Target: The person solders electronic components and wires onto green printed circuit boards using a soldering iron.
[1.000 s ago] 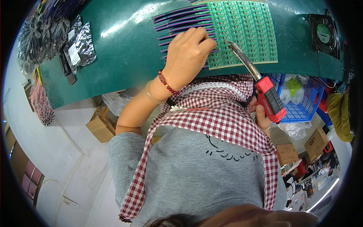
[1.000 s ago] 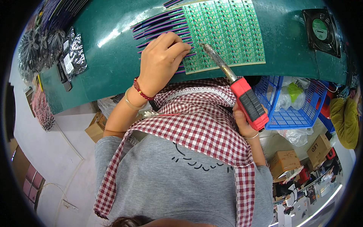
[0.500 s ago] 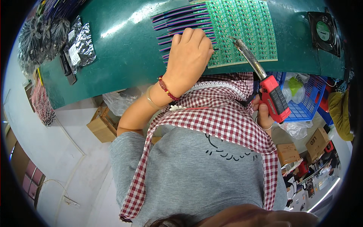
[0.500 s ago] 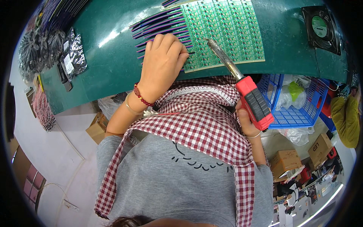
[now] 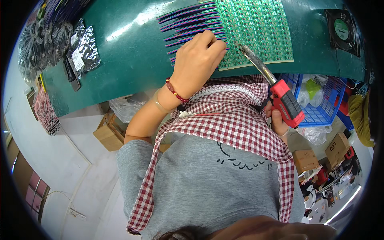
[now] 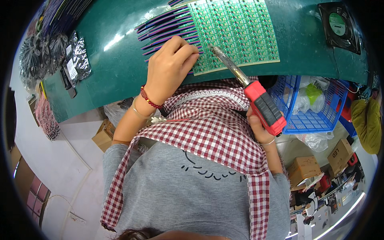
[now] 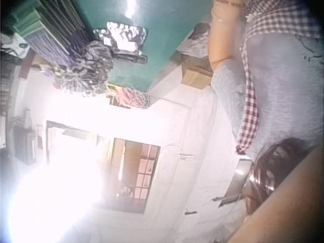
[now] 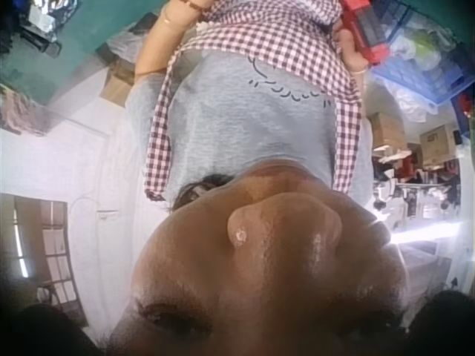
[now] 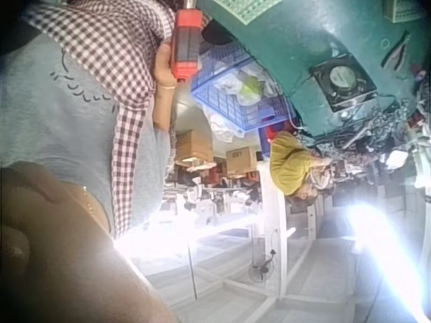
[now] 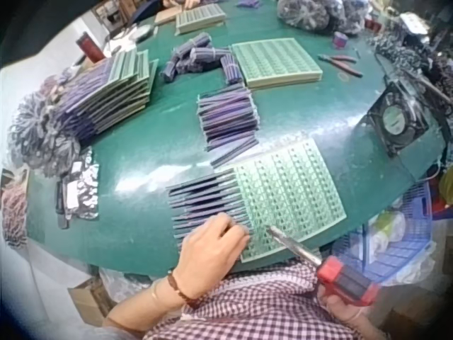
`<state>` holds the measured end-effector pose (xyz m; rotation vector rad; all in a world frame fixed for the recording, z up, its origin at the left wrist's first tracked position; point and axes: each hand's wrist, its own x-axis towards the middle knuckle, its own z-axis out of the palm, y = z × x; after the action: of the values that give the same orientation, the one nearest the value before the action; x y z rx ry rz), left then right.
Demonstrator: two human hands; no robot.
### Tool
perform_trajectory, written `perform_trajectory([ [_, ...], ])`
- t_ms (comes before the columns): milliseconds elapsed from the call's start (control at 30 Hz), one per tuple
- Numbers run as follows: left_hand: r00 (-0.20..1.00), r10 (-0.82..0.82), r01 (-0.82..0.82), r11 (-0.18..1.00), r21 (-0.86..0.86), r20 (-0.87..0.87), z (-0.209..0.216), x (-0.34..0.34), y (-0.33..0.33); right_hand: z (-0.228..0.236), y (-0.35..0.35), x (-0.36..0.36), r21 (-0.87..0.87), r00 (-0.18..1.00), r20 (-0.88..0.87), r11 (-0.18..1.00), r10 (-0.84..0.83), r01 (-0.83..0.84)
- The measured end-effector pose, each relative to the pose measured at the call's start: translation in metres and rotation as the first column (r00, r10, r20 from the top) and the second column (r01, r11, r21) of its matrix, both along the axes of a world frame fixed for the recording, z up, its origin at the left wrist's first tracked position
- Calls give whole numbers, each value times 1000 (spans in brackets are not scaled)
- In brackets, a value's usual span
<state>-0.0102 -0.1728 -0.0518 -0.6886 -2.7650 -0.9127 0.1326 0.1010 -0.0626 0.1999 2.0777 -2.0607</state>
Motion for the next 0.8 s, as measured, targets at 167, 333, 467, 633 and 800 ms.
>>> perform_trajectory([
  [167,1000,2,-2,1000,8,5,-2,-1,0,-5,-3,-1,111,999,-45,994,6,-1],
  [333,1000,0,0,1000,-11,1,-1,-1,0,-5,-4,-4,83,998,-53,996,15,-11],
  [467,1000,4,-3,1000,-17,5,0,-2,1,-10,0,-2,142,997,-63,989,42,-33],
  [633,1000,4,-3,1000,-16,9,0,-1,1,-5,-4,-3,175,994,-104,985,34,-16],
  [800,1000,6,-6,1000,-20,1,0,-1,1,-1,0,-2,206,997,-66,978,43,-29],
])
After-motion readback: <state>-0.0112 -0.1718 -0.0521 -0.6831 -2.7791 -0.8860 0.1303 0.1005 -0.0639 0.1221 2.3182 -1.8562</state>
